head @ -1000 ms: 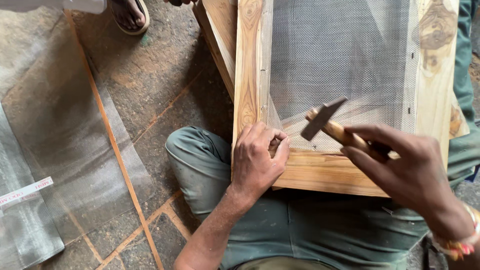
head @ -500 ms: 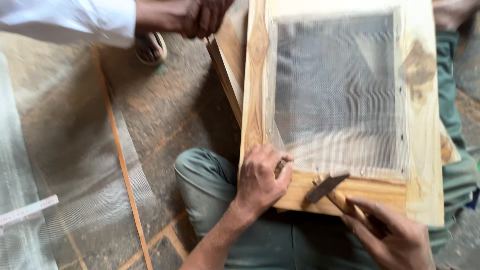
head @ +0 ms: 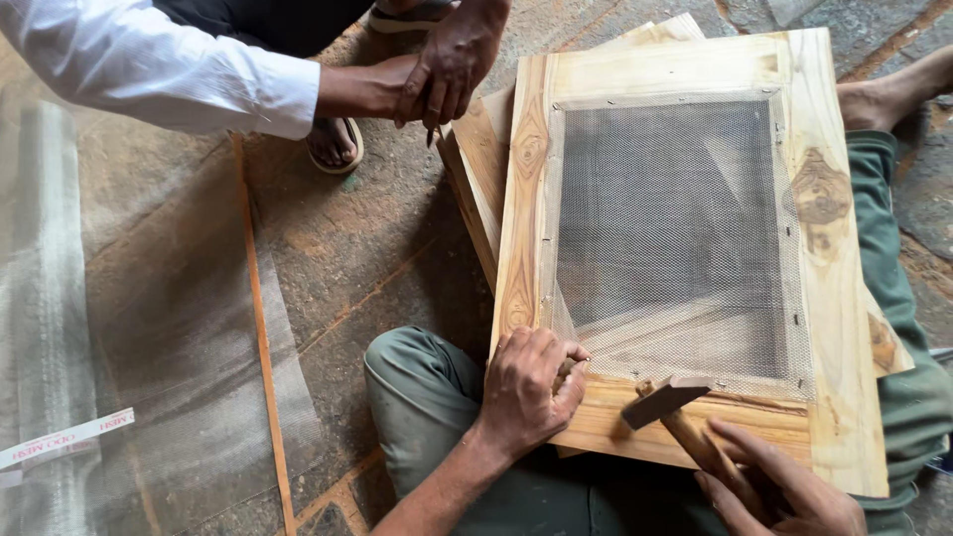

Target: The person secures a mesh screen to a wooden frame by hand, using a hammer to drive nails along the edges. They repeatedly position the frame on their lap, place nails, and hammer them in, rotating the frame to access different sides.

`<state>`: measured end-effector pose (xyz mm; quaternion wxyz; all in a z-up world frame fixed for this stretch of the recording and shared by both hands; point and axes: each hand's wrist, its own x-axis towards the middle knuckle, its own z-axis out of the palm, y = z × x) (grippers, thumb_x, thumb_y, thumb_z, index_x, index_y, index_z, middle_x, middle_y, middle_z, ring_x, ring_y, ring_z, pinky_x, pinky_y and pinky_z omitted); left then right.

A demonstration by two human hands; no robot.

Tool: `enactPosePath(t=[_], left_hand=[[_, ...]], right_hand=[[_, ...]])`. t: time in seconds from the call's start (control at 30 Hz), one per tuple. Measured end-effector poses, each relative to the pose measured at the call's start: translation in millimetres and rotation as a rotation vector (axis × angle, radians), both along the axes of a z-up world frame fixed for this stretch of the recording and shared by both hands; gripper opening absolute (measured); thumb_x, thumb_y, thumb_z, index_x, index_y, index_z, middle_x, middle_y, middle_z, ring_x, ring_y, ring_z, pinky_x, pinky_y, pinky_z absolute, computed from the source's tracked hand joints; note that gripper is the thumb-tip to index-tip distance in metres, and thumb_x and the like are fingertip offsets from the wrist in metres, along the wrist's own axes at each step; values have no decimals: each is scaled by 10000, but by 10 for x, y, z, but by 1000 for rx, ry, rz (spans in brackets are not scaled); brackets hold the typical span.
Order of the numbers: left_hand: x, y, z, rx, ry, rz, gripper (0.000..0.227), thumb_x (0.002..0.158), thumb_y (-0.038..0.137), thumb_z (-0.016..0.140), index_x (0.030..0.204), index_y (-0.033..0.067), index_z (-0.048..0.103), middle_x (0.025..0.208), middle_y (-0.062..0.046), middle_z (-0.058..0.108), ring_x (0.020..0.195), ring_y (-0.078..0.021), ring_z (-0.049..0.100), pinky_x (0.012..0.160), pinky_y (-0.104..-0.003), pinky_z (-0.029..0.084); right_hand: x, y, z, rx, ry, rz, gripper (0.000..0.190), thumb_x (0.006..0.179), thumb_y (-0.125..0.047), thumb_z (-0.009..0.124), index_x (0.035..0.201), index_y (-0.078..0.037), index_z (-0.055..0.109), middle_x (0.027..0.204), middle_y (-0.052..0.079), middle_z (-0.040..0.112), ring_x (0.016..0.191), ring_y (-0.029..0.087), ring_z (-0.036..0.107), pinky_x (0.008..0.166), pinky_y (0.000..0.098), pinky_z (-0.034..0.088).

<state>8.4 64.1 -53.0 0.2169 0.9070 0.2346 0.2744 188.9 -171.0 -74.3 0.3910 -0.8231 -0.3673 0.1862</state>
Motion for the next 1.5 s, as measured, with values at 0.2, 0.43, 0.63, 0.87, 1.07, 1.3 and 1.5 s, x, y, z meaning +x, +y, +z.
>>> enactPosePath(t=[0.2,0.43,0.63,0.87,1.07,1.3,1.5], left_hand=[[-45,22,130,-49,-29,-27,113,874,138,728,963,89,681,864,-59,583,860,-253,574,805,-397,436],[-81,50,167,-78,-11,-44,110,903,131,738,975,90,666,885,-56,567,875,-251,554,818,-387,422],[-85,15,148,-77,12,-21,103,927,136,732,995,92,669,878,-49,542,861,-239,532,802,-384,402],[-82,6,121,-88,15,-12,111,936,146,724,1016,95,667,900,-43,551,877,-237,540,819,-389,406],[-87,9,159,-89,4,-17,112,908,102,715,1005,80,665,915,-54,556,895,-245,545,835,-391,412],[-109,-8,132,-61,11,4,107,879,109,740,918,70,648,875,-83,549,875,-277,535,823,-417,405],[-75,27,284,-117,-49,-6,92,874,121,755,939,97,695,877,-53,597,873,-257,564,820,-401,426]], right_hand=[[-78,149,449,54,-143,37,559,751,-87,815,1296,-116,693,1024,108,765,889,183,775,762,295,585],[-325,491,861,107,-257,98,454,869,-51,770,1309,-71,659,1101,121,730,819,208,742,684,321,574],[-463,606,870,129,-354,184,417,891,-28,767,1295,-62,670,1138,138,732,848,243,743,699,342,581],[-463,599,789,107,-374,187,405,901,-44,780,1293,-91,691,1134,123,739,894,218,752,706,310,604],[-472,598,796,62,-406,272,400,850,-39,800,1244,-64,735,1063,129,763,743,203,722,627,328,576],[-516,557,751,80,-447,221,337,902,-33,786,1234,-74,750,1085,116,753,863,229,736,716,333,589],[-463,482,759,136,-365,30,354,850,-57,809,1197,-85,745,1087,96,757,907,188,758,744,284,598]])
